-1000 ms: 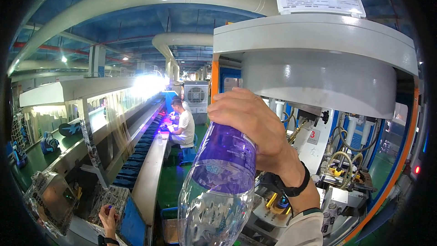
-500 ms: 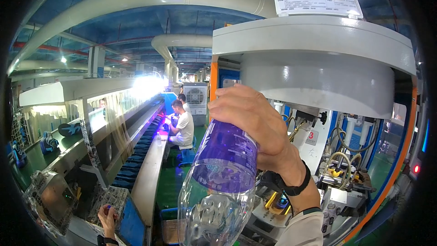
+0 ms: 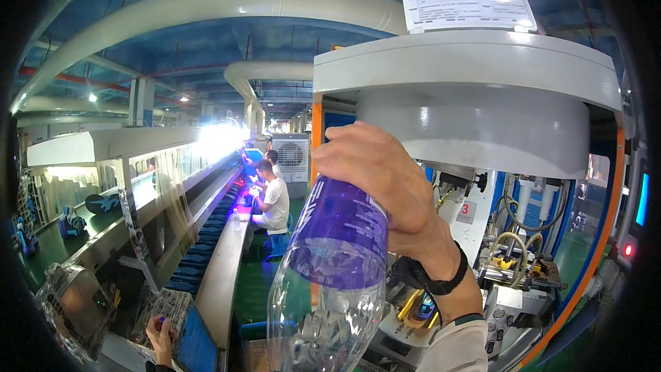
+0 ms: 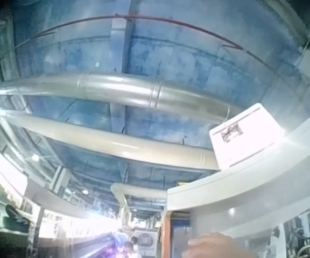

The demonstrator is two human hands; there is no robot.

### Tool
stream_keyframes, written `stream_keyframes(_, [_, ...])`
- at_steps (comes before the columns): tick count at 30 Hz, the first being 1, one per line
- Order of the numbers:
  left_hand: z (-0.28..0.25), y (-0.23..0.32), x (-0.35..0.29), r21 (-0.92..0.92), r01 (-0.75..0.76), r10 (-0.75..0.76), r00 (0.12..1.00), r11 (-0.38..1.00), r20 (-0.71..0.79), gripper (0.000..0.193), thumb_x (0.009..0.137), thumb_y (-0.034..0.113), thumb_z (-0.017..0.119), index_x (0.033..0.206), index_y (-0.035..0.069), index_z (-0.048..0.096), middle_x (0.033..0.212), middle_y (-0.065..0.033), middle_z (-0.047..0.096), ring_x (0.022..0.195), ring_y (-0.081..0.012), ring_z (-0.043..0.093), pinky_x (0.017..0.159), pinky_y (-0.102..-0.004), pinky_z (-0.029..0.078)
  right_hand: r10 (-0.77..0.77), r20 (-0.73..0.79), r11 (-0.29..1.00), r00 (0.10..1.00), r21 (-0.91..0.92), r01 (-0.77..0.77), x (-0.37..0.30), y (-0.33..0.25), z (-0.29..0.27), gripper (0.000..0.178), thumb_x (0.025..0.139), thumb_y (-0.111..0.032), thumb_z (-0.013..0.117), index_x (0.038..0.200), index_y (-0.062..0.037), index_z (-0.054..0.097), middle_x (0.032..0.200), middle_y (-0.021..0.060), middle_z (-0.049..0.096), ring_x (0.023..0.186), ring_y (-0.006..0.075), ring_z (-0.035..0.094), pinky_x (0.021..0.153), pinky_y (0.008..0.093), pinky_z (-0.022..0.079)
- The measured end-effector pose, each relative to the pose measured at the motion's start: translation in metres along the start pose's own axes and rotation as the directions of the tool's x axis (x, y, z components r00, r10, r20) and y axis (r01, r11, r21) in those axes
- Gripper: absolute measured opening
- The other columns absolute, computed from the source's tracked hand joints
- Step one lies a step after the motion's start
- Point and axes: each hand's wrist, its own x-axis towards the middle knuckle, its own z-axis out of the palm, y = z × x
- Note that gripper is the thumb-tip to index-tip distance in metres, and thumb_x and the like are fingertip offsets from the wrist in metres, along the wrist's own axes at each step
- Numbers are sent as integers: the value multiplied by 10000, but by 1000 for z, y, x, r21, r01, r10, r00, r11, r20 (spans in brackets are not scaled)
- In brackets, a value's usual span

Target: Manufacturing shoes by assembling uppers and soles using a pressing machine.

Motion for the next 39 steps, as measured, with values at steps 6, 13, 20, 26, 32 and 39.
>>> stream_keyframes(6, [1,5,-1,2,22,-22,1000,1000,3,267,876,168,641,1002,-55,567,672,-65,559,501,-125,517,469,-290,438,-33,-13,998,999,-49,32,4,-2,-12,457,765,-213,781,1153,-37,614,1125,161,676,1083,351,638,962,493,472])
stream_keyframes(13, [-5,13,-21,-55,-40,41,999,998,22,334,869,194,678,1076,-50,581,761,-63,595,562,-117,551,496,-265,459,288,175,941,942,129,-312,-72,-36,17,455,760,-187,782,1152,-36,607,1093,137,674,1008,326,656,896,427,511])
stream_keyframes(20, [73,112,-101,-137,46,16,908,989,420,372,901,197,698,1172,-31,589,850,-82,646,671,-133,614,628,-269,512,751,554,31,360,515,-857,-201,-174,41,740,632,-237,891,1248,-9,552,1149,134,661,1004,289,659,882,371,520])
stream_keyframes(26, [143,158,-165,-140,218,-10,571,966,821,378,882,152,719,1173,-38,570,867,-110,649,717,-184,635,677,-293,540,859,504,-259,-84,287,-922,-289,-286,78,755,615,-206,891,1278,-74,556,1131,109,649,1040,227,628,910,354,500])
stream_keyframes(32, [183,137,-202,16,268,-81,234,963,969,277,884,42,661,1133,-55,588,846,-111,646,683,-154,632,618,-257,516,936,290,-137,-198,-220,-966,-316,-359,53,760,592,-193,842,1293,-175,550,1049,53,625,974,272,606,863,403,459])
stream_keyframes(39, [240,108,-216,36,-13,-37,-167,999,985,311,821,20,735,1119,-1,647,829,-69,681,702,-114,643,650,-242,508,901,21,-353,-434,-547,-759,-290,-411,24,785,608,-260,855,1321,-218,531,1045,31,605,1021,253,592,900,428,445])
